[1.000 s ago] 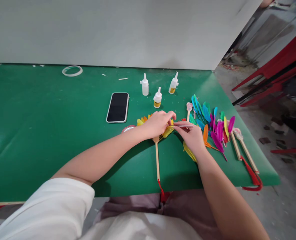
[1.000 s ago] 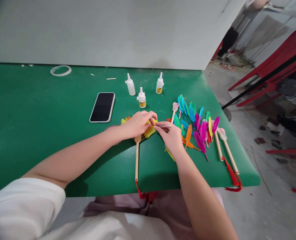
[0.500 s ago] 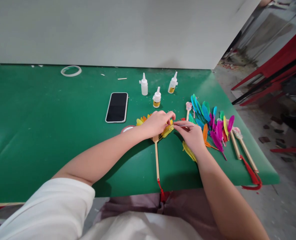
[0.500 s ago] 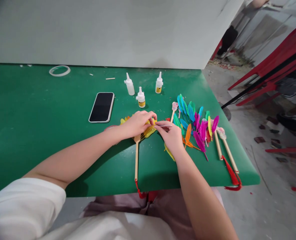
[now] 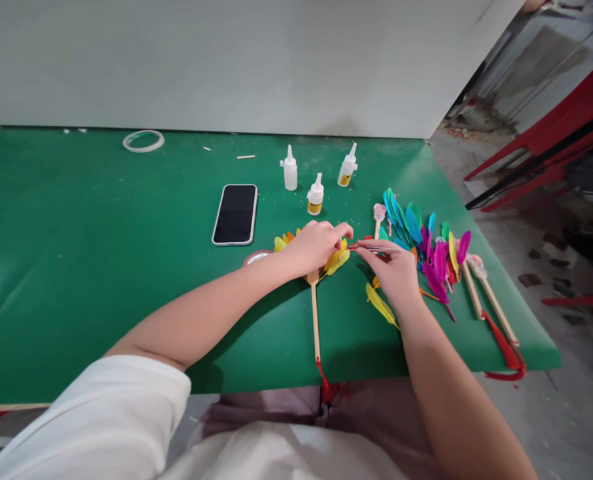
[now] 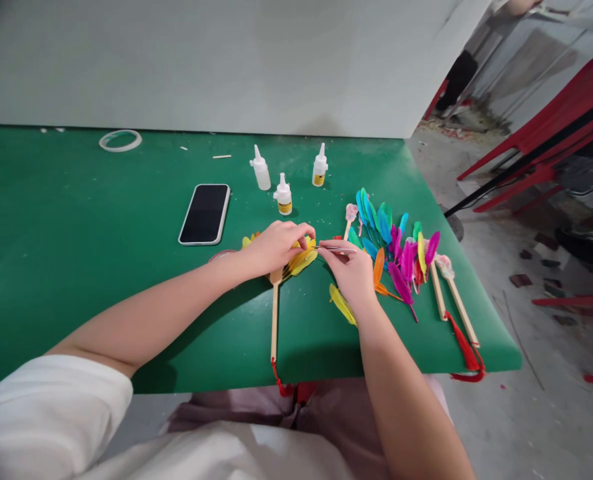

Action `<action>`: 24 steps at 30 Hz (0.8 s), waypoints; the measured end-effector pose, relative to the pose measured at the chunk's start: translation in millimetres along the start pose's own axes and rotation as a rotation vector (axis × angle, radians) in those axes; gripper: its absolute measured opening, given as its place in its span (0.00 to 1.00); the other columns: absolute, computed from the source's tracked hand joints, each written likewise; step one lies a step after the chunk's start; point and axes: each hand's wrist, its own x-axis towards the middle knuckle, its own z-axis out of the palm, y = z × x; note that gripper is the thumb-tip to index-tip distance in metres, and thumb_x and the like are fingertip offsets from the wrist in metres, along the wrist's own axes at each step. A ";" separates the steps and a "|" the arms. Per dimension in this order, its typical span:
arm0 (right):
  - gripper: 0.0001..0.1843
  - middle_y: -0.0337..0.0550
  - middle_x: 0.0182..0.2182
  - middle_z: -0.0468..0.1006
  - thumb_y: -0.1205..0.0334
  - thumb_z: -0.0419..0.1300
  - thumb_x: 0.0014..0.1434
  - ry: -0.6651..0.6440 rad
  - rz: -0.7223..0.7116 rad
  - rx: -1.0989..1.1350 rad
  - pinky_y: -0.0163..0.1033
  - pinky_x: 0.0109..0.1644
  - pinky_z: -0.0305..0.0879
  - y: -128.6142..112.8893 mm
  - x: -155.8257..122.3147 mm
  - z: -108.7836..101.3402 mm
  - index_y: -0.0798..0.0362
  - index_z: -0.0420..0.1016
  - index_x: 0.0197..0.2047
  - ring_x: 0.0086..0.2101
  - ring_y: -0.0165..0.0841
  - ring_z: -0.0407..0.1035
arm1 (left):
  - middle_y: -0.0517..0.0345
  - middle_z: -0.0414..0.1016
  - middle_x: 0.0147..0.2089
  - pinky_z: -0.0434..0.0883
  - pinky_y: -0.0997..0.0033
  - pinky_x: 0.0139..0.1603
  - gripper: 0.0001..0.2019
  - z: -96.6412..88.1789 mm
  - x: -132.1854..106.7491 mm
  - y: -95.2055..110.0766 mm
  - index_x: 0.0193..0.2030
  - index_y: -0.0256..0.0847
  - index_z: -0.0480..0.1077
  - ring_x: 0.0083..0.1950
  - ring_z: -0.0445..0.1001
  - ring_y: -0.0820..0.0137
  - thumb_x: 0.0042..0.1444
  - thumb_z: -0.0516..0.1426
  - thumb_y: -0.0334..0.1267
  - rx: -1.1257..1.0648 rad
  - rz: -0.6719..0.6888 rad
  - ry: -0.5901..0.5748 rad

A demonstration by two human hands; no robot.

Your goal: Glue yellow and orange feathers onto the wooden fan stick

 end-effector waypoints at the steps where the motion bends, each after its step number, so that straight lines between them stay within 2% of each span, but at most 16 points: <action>1: 0.07 0.42 0.32 0.81 0.59 0.64 0.48 0.000 0.000 0.003 0.39 0.39 0.71 0.4 0.3 0.1 0.52 0.79 0.32 0.35 0.35 0.74 | 0.62 0.76 0.35 0.60 0.68 0.41 0.14 0.8 0.0 -0.1 0.46 0.42 0.63 0.42 0.71 0.68 0.54 0.51 0.24 0.004 0.009 0.008; 9: 0.07 0.42 0.33 0.81 0.60 0.64 0.48 0.000 -0.007 -0.003 0.39 0.39 0.71 0.7 1.7 1.0 0.52 0.79 0.32 0.35 0.35 0.74 | 0.58 0.75 0.33 0.61 0.67 0.41 0.12 8.0 0.2 -5.8 0.48 0.42 0.64 0.41 0.74 0.67 0.57 0.52 0.28 0.136 0.068 0.063; 24: 0.07 0.43 0.33 0.81 0.59 0.64 0.48 0.000 -0.008 0.009 0.40 0.39 0.71 2.9 1.6 0.3 0.52 0.79 0.31 0.36 0.36 0.74 | 0.58 0.74 0.33 0.62 0.68 0.41 0.14 9.2 -1.8 -6.9 0.51 0.42 0.61 0.41 0.73 0.67 0.58 0.49 0.28 0.188 0.119 0.050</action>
